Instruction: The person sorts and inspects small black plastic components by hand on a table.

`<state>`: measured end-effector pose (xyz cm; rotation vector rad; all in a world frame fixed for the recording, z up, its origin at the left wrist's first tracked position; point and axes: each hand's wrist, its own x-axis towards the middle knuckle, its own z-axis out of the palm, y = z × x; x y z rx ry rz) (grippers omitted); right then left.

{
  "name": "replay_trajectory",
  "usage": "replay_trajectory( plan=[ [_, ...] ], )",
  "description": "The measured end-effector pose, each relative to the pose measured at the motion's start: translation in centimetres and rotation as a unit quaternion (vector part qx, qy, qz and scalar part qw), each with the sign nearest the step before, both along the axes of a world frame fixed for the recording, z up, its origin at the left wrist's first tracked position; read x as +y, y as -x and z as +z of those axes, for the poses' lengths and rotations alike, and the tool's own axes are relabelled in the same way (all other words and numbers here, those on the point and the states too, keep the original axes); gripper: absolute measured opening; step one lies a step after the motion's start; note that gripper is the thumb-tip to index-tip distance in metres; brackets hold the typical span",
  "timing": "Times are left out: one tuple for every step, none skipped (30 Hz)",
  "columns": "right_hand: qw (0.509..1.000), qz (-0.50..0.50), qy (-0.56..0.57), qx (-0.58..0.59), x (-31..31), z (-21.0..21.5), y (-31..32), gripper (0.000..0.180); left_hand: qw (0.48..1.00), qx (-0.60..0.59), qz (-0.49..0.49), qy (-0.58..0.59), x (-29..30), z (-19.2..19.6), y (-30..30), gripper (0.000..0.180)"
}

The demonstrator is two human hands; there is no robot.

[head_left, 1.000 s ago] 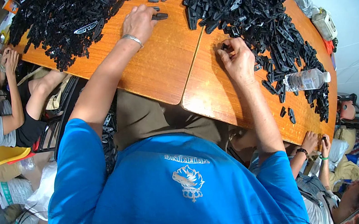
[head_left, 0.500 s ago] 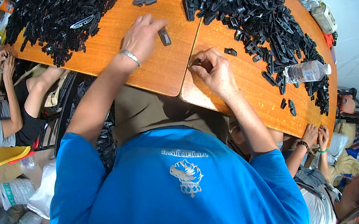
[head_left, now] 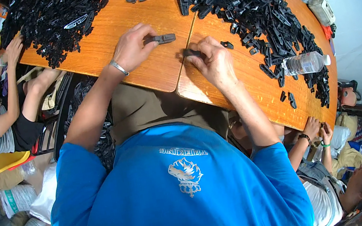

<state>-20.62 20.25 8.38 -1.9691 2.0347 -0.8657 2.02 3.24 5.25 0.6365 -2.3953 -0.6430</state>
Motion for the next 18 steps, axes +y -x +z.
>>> replay_trajectory(
  plan=[
    [0.997, 0.0, 0.053, -0.054, -0.3, -0.1, -0.5, 0.026, 0.995, 0.014, 0.007, -0.098, 0.4, 0.2, 0.1, 0.021],
    [0.996, -0.02, 0.044, -0.077, -0.5, 0.8, -1.3, 0.028, 0.98, 0.027, 0.014, -0.196, 0.9, 0.6, 0.2, 0.021],
    [0.996, -0.021, 0.043, -0.076, -0.8, 1.1, -1.8, 0.028, 0.98, 0.027, 0.014, -0.197, 1.3, 0.9, 0.2, 0.021],
    [0.994, -0.018, 0.066, -0.08, -1.2, 1.2, -2.0, 0.029, 0.963, 0.045, -0.018, -0.266, 1.6, 1.2, 0.1, 0.021],
    [0.992, -0.015, 0.09, -0.085, -1.5, 1.2, -2.3, 0.03, 0.94, 0.062, -0.048, -0.333, 1.8, 1.3, 0.1, 0.022],
    [0.992, -0.014, 0.09, -0.085, -1.8, 1.1, -2.5, 0.03, 0.939, 0.062, -0.048, -0.334, 2.0, 1.0, 0.1, 0.022],
    [0.993, -0.009, 0.094, -0.067, -2.0, 0.9, -2.6, 0.03, 0.922, 0.107, -0.066, -0.367, 2.1, 0.3, 0.1, 0.024],
    [0.994, -0.006, 0.099, -0.047, -2.1, 0.8, -2.6, 0.031, 0.9, 0.152, -0.085, -0.4, 2.3, 0.0, 0.3, 0.026],
    [0.994, -0.006, 0.098, -0.046, -2.2, 0.5, -2.5, 0.031, 0.899, 0.153, -0.085, -0.401, 2.3, -0.2, 0.2, 0.026],
    [0.996, -0.008, 0.082, -0.04, -2.2, 0.1, -2.3, 0.031, 0.9, 0.142, -0.077, -0.404, 2.4, -0.4, 0.1, 0.024],
    [0.997, -0.009, 0.067, -0.035, -2.2, -0.5, -2.2, 0.031, 0.902, 0.132, -0.067, -0.406, 2.5, -0.5, -0.1, 0.023],
    [0.997, -0.008, 0.067, -0.036, -2.2, -0.9, -2.1, 0.031, 0.902, 0.132, -0.066, -0.405, 2.6, -0.8, -0.1, 0.023],
    [0.998, -0.007, 0.06, -0.033, -2.1, -1.5, -2.0, 0.029, 0.928, 0.111, -0.03, -0.354, 2.8, -1.3, -0.1, 0.021],
    [0.998, -0.009, 0.05, -0.028, -1.9, -2.0, -1.8, 0.028, 0.948, 0.091, 0.003, -0.304, 3.0, -1.6, 0.0, 0.019],
    [0.998, -0.01, 0.047, -0.027, -1.9, -2.6, -1.5, 0.028, 0.948, 0.092, 0.002, -0.306, 3.0, -1.8, -0.1, 0.019],
    [0.999, -0.019, 0.042, -0.025, -1.9, -3.3, -1.1, 0.028, 0.986, 0.058, 0.021, -0.154, 2.8, -1.9, -0.3, 0.018],
    [0.999, -0.024, 0.037, -0.026, -2.0, -3.6, -1.0, 0.027, 0.999, 0.02, 0.042, 0.003, 2.7, -1.9, -0.4, 0.018],
    [0.999, -0.024, 0.035, -0.028, -2.1, -3.7, -0.8, 0.027, 0.999, 0.018, 0.043, 0.0, 2.7, -2.0, -0.4, 0.018]
  ],
)
